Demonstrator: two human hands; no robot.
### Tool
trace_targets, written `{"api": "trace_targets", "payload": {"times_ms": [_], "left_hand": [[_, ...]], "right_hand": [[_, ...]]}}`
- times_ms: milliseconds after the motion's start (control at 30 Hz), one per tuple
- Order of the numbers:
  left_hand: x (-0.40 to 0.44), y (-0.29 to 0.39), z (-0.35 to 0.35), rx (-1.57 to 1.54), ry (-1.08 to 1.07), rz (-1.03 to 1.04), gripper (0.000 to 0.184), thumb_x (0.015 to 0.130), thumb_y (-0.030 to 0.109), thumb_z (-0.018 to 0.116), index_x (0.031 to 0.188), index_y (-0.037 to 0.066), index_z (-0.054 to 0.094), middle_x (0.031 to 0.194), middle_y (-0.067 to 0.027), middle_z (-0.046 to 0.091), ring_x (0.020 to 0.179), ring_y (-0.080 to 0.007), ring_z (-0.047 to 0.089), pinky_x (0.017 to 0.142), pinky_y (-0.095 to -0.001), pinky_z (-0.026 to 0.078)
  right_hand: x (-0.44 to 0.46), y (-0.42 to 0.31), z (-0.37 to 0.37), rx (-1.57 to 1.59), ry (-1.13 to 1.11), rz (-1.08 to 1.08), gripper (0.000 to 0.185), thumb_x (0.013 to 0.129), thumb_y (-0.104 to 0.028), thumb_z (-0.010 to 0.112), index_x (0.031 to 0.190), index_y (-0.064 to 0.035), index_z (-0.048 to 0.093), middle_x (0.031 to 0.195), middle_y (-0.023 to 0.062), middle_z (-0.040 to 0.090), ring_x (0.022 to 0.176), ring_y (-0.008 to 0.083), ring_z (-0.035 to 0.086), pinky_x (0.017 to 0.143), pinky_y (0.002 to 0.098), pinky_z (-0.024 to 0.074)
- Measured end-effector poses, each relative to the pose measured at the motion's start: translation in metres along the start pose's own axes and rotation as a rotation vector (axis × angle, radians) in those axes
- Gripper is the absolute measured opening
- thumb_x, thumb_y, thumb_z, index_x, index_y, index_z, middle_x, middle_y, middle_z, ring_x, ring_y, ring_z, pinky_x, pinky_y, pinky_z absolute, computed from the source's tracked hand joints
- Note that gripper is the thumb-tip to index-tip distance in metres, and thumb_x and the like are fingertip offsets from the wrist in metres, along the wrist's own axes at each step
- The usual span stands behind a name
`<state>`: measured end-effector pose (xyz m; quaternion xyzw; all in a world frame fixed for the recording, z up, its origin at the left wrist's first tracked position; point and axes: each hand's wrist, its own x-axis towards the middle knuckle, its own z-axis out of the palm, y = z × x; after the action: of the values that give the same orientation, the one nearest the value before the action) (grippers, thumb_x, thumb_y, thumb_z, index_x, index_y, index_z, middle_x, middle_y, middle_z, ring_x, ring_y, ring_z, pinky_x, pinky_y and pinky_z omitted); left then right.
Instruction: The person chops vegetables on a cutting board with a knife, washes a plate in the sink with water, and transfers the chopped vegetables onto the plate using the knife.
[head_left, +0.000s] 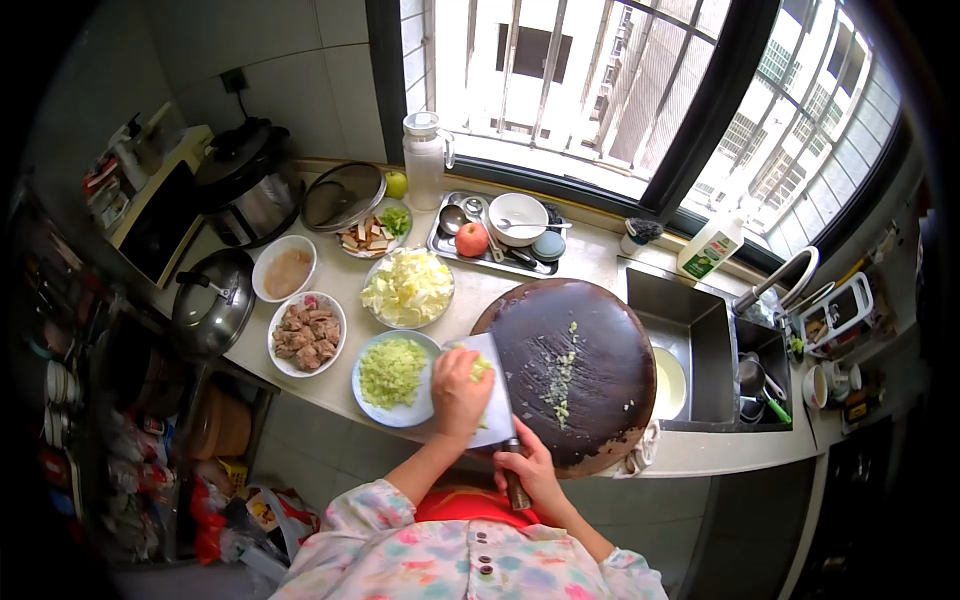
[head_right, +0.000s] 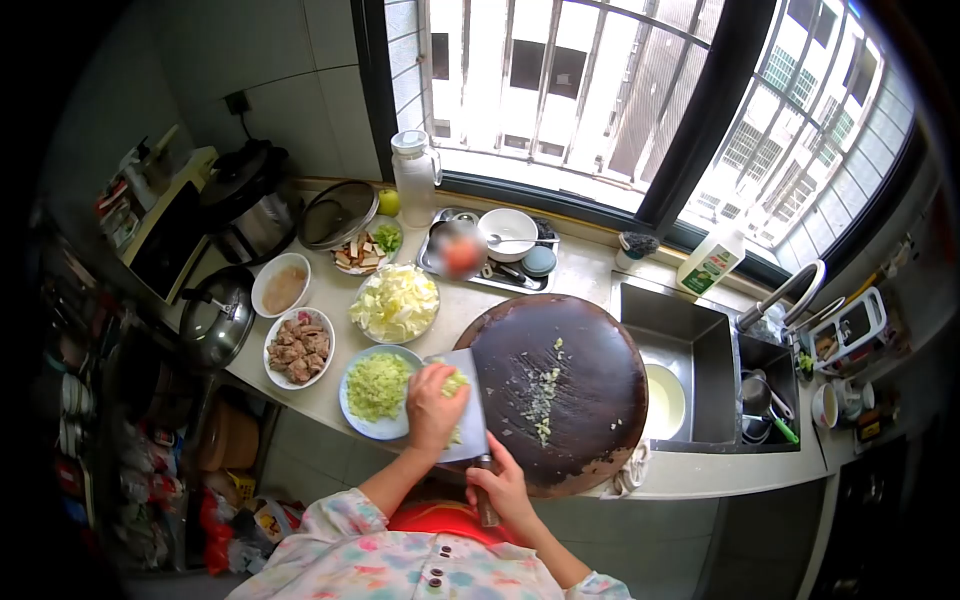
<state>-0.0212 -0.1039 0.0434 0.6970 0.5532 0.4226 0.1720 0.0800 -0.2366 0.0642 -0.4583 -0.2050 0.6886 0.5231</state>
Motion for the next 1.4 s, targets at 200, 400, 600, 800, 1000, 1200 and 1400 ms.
{"api": "trace_targets", "payload": {"times_ms": [200,400,600,800,1000,1200,1400], "left_hand": [[0.003,-0.058,-0.039,0.060,0.006,-0.085,0.030,0.067,0.016,0.071,0.092,0.001,0.064,0.098,-0.0154,0.061,0.096,-0.0326,0.055,0.088,-0.0398,0.043],[0.011,-0.089,-0.048,-0.049,-0.025,-0.095,0.027,0.072,0.017,0.070,0.093,0.002,0.064,0.100,-0.0158,0.061,0.098,-0.0321,0.055,0.087,-0.0389,0.043],[0.019,-0.094,-0.063,-0.483,-0.056,-0.260,0.018,0.077,0.016,0.066,0.090,0.004,0.065,0.106,-0.0150,0.061,0.108,-0.0315,0.053,0.093,-0.0381,0.040],[0.014,-0.080,-0.075,-0.044,-0.216,0.282,0.012,0.072,0.016,0.068,0.081,0.008,0.066,0.105,-0.0092,0.062,0.115,-0.0323,0.050,0.103,-0.0516,0.028],[0.015,-0.085,-0.072,0.060,-0.325,0.511,0.009,0.070,0.016,0.068,0.076,0.010,0.065,0.100,-0.0063,0.063,0.113,-0.0307,0.051,0.103,-0.0599,0.023],[0.024,-0.103,-0.059,0.071,-0.267,0.516,0.008,0.071,0.016,0.064,0.074,0.008,0.063,0.089,-0.0055,0.062,0.103,-0.0267,0.055,0.098,-0.0620,0.026],[0.027,-0.122,-0.044,0.067,-0.238,0.492,0.009,0.070,0.014,0.065,0.071,0.008,0.059,0.082,-0.0075,0.059,0.095,-0.0251,0.056,0.098,-0.0570,0.031]], "right_hand": [[0.023,0.011,0.051,0.053,-0.062,0.156,0.071,0.079,0.001,0.056,0.142,-0.0090,0.025,0.069,0.0064,0.052,0.048,0.0153,0.053,0.042,0.0277,0.0444],[0.035,0.022,0.077,0.033,0.012,0.183,0.075,0.079,0.000,0.056,0.143,-0.0092,0.019,0.070,0.0069,0.053,0.049,0.0154,0.053,0.040,0.0286,0.0436],[0.033,0.027,0.088,0.030,0.060,0.175,0.073,0.080,-0.002,0.056,0.143,-0.0096,0.021,0.071,0.0065,0.054,0.050,0.0151,0.053,0.041,0.0285,0.0438],[0.035,0.027,0.091,0.100,0.094,0.206,0.073,0.079,-0.002,0.058,0.142,-0.0113,0.023,0.070,0.0059,0.053,0.050,0.0146,0.053,0.041,0.0284,0.0442],[0.033,0.021,0.088,0.124,0.046,0.208,0.068,0.079,-0.001,0.057,0.141,-0.0119,0.029,0.069,0.0068,0.052,0.049,0.0153,0.052,0.041,0.0280,0.0430],[0.021,0.020,0.083,0.092,0.087,0.182,0.068,0.078,0.001,0.056,0.140,-0.0113,0.031,0.069,0.0080,0.052,0.048,0.0166,0.051,0.040,0.0281,0.0416],[-0.006,0.014,0.070,0.031,0.087,0.153,0.071,0.075,0.003,0.056,0.141,-0.0067,0.029,0.072,0.0079,0.054,0.049,0.0163,0.053,0.044,0.0275,0.0436]]}}
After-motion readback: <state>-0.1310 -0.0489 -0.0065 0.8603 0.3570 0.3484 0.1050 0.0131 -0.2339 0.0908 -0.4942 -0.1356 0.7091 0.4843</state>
